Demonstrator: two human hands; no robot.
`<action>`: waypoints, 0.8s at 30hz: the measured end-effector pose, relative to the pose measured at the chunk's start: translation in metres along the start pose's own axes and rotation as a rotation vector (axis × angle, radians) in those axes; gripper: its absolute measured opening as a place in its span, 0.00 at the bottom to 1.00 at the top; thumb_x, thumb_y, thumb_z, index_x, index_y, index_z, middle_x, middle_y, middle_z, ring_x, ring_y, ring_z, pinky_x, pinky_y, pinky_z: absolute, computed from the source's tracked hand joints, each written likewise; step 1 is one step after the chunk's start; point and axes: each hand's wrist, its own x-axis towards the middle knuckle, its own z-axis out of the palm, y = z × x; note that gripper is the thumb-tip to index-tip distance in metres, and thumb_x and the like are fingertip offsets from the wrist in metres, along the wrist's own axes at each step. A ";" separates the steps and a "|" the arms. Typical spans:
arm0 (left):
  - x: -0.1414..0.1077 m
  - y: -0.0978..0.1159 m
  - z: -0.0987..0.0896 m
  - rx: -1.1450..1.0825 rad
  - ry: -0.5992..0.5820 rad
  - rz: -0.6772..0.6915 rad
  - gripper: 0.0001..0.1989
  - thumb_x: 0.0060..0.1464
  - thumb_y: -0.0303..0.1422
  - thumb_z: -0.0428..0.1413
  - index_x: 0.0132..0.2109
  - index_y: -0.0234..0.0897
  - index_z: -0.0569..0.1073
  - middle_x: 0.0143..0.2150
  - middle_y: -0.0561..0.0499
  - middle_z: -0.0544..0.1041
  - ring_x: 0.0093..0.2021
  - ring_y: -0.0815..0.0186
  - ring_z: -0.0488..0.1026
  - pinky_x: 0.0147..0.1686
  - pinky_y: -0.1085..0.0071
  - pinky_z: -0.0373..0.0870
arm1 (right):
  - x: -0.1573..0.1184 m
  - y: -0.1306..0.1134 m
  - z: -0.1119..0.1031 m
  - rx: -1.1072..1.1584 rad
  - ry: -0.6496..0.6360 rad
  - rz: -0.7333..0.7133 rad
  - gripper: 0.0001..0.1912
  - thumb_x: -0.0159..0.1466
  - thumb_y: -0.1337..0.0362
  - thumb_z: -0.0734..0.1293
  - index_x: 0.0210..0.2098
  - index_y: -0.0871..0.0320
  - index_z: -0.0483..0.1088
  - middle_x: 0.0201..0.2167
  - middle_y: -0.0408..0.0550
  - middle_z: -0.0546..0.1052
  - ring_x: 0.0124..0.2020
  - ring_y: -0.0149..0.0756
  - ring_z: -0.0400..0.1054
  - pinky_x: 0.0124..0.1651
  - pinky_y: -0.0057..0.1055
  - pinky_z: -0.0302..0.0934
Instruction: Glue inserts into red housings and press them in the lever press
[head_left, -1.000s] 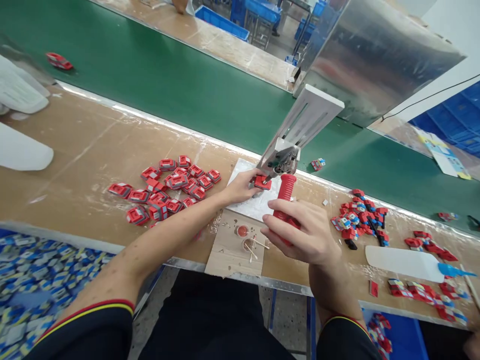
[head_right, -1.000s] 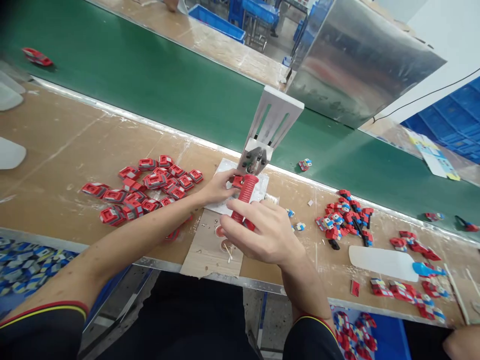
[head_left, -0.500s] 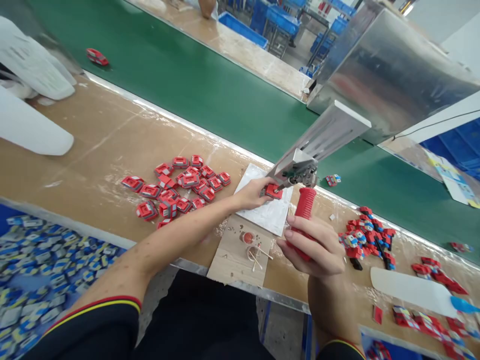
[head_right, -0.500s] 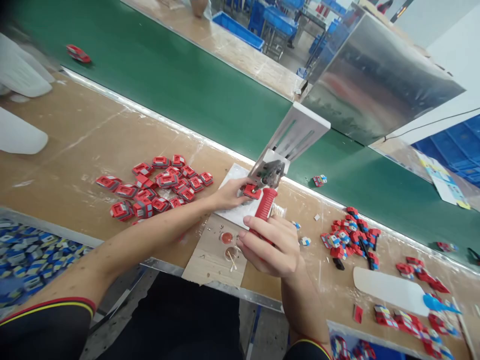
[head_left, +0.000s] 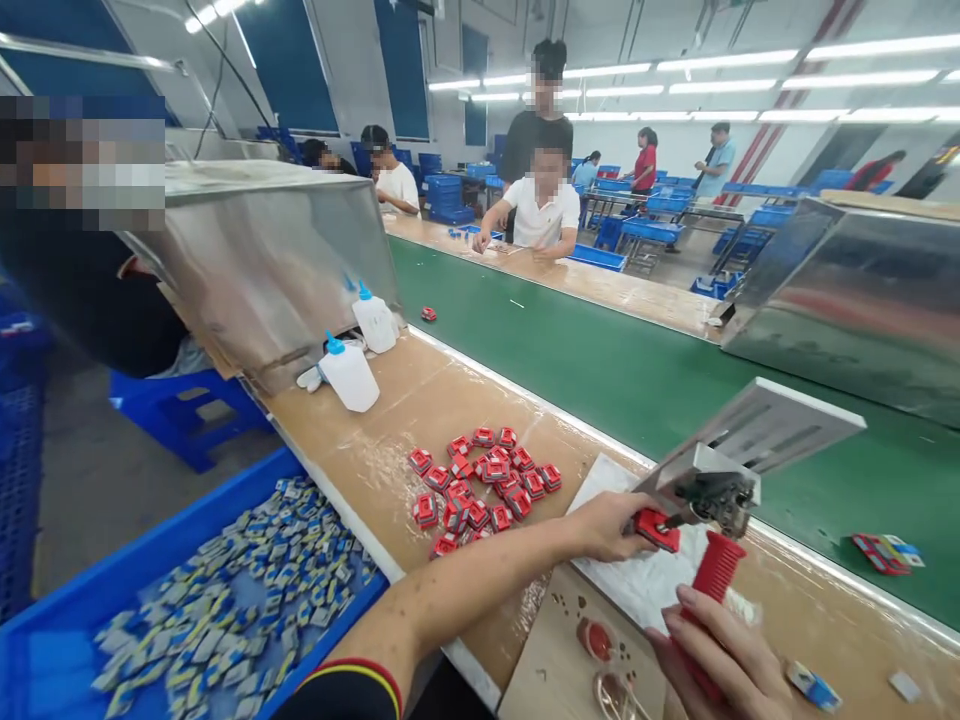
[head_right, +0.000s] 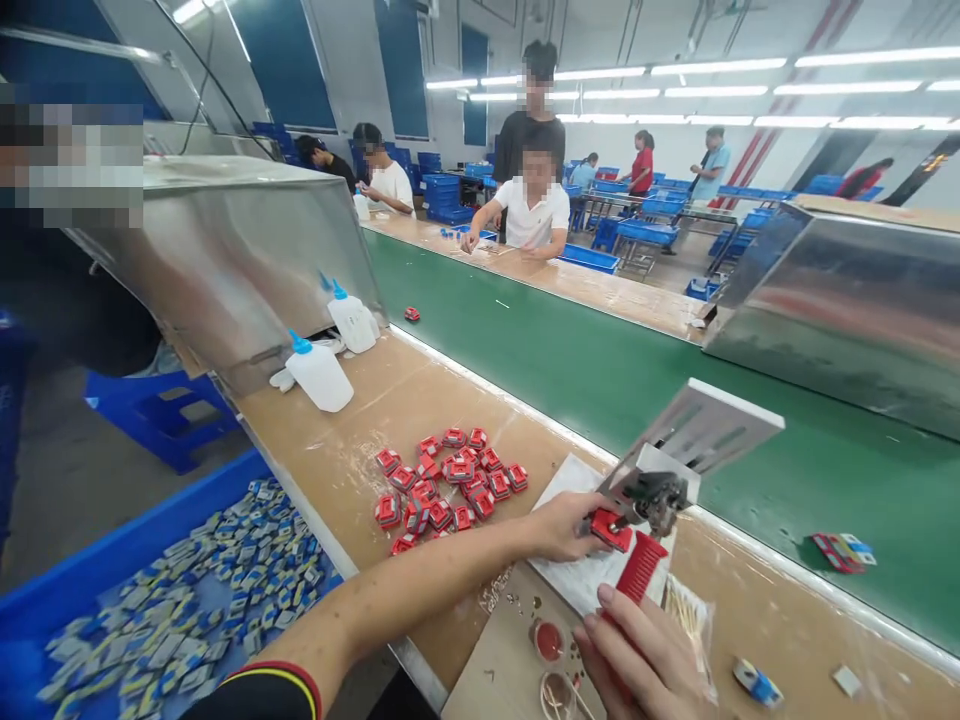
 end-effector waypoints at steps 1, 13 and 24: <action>-0.001 0.000 -0.001 0.000 0.000 0.003 0.27 0.56 0.31 0.70 0.62 0.40 0.78 0.52 0.43 0.86 0.52 0.52 0.84 0.55 0.61 0.78 | -0.001 0.003 0.001 -0.107 -0.029 -0.035 0.36 0.57 0.74 0.78 0.62 0.39 0.80 0.55 0.44 0.86 0.42 0.58 0.87 0.19 0.52 0.79; -0.002 0.037 -0.017 0.007 0.046 0.012 0.19 0.51 0.22 0.66 0.51 0.33 0.78 0.45 0.42 0.85 0.46 0.54 0.82 0.55 0.56 0.78 | 0.046 0.004 0.013 -0.373 -0.168 -0.141 0.13 0.71 0.68 0.68 0.50 0.47 0.82 0.40 0.49 0.88 0.24 0.40 0.79 0.22 0.34 0.73; -0.169 0.094 -0.009 -0.455 0.320 0.060 0.21 0.68 0.47 0.60 0.60 0.41 0.76 0.56 0.39 0.80 0.58 0.52 0.78 0.59 0.56 0.76 | 0.005 -0.158 0.006 -0.100 0.208 0.326 0.13 0.80 0.52 0.58 0.50 0.50 0.70 0.28 0.42 0.74 0.28 0.38 0.70 0.31 0.36 0.67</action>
